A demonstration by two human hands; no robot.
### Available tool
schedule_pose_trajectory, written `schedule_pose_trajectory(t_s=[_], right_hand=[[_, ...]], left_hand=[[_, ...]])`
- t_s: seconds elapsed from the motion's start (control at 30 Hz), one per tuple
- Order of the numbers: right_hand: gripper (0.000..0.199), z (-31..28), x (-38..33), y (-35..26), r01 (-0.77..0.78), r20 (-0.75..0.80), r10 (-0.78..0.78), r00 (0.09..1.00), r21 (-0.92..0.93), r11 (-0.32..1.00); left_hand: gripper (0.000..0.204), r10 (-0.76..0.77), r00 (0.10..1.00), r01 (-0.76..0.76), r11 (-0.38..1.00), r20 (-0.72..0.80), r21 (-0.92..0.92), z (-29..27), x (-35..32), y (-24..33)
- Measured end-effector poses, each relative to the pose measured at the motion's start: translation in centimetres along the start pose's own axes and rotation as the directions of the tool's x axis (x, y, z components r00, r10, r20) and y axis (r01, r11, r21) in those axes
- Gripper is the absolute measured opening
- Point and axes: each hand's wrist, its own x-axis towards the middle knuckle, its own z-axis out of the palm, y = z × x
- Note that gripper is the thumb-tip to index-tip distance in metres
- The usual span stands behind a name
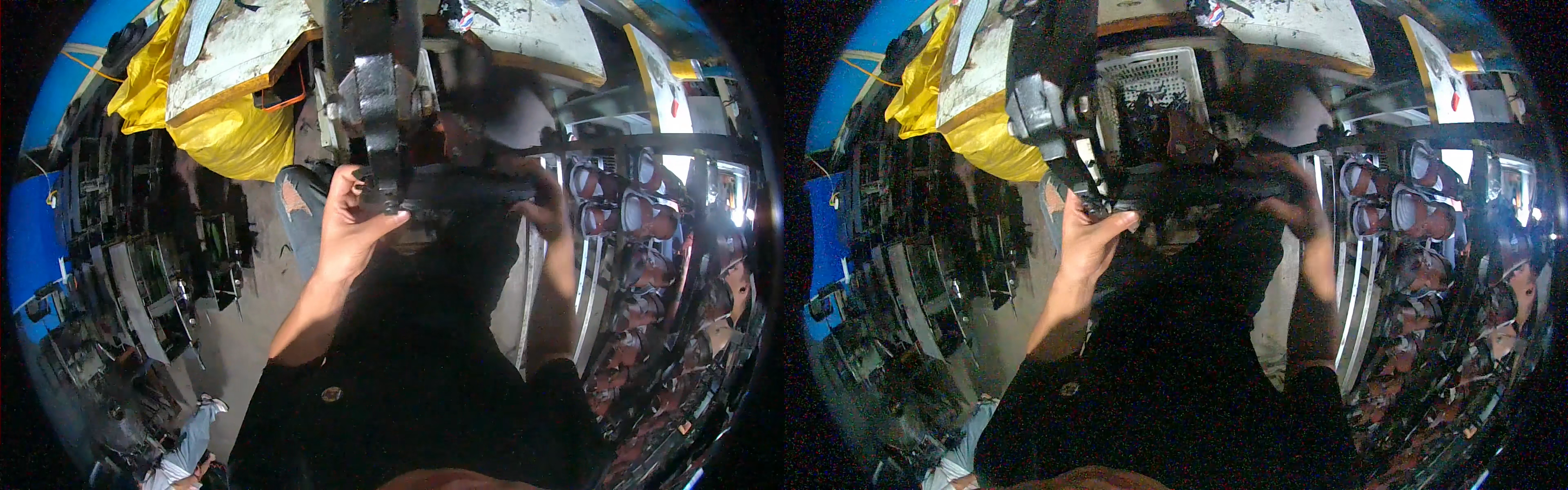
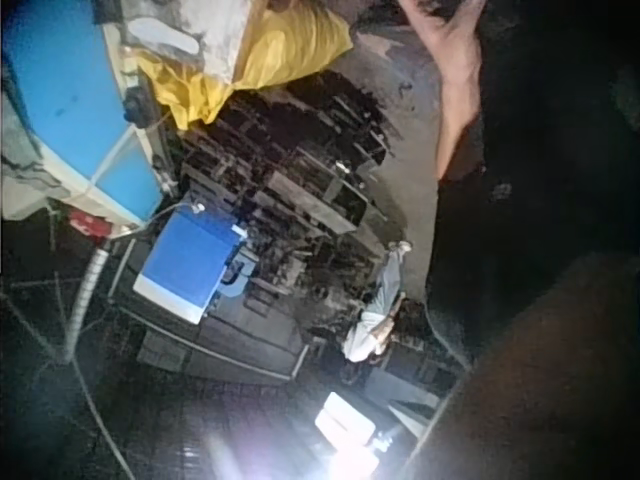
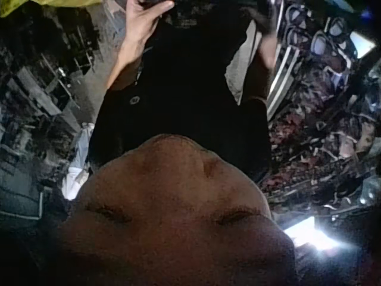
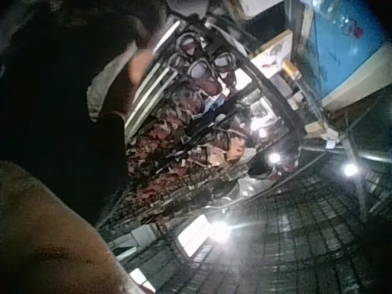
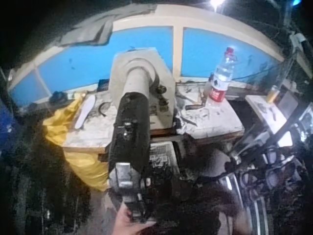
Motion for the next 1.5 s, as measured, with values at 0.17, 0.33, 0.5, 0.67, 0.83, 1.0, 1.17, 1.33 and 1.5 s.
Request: schedule_pose_trajectory(t_s=[0.17, 0.33, 0.5, 0.67, 0.83, 1.0, 1.17, 1.33, 1.5], right_hand=[[0.07, -3.6, 1.7, -5.6, 0.117, 0.084, -0.109, 0.99, -0.094, 0.989], [0.062, -1.5, 2.5, -7.8, 0.165, 0.033, -0.162, 0.986, -0.131, 0.978], [0.056, 5.9, 3.8, -9.7, 0.049, -0.128, -0.081, 0.988, -0.236, 0.971], [0.063, 9.3, 4.4, -9.3, 0.189, 0.099, -0.162, 0.982, -0.414, 0.89], [0.067, 5.5, 0.2, -5.0, 0.103, -0.137, -0.081, 0.987, 0.162, 0.981], [0.075, 2.3, -5.2, 1.6, 0.124, -0.443, 0.142, 0.885, 0.517, 0.847], [0.058, 0.8, -4.2, -0.6, 0.26, -0.357, -0.045, 0.933, 0.584, 0.769], [0.056, 0.0, -2.9, -3.9, 0.328, -0.394, -0.138, 0.909, 0.469, 0.82], [0.058, -1.0, -3.2, -3.7, 0.286, -0.388, -0.082, 0.918, 0.503, 0.816]], left_hand=[[0.056, -0.046, 0.998, 0.049, 0.995, 0.039, -0.083, -0.2, 0.3, -1.2], [0.054, -0.014, 1.0, 0.011, 0.992, -0.021, -0.125, -0.9, 0.1, -1.0], [0.052, 0.275, 0.961, -0.245, 0.889, -0.026, 0.386, -1.2, 1.5, -1.8], [0.044, 0.33, 0.926, -0.334, 0.497, 0.182, 0.801, -0.7, 1.6, -1.6], [0.095, 0.175, 0.984, -0.128, 0.811, -0.029, 0.571, -5.0, 1.5, -1.5], [0.073, -0.093, 0.994, 0.109, 0.931, -0.064, 0.348, -4.1, 0.0, 0.3], [0.053, 0.096, 0.992, -0.122, 0.908, 0.084, 0.401, -0.8, 0.0, 1.0], [0.056, 0.096, 0.994, -0.105, 0.926, 0.043, 0.362, -0.7, -0.1, 0.2], [0.058, 0.093, 0.995, -0.082, 0.972, -0.041, 0.22, -1.4, -0.4, -0.7]])
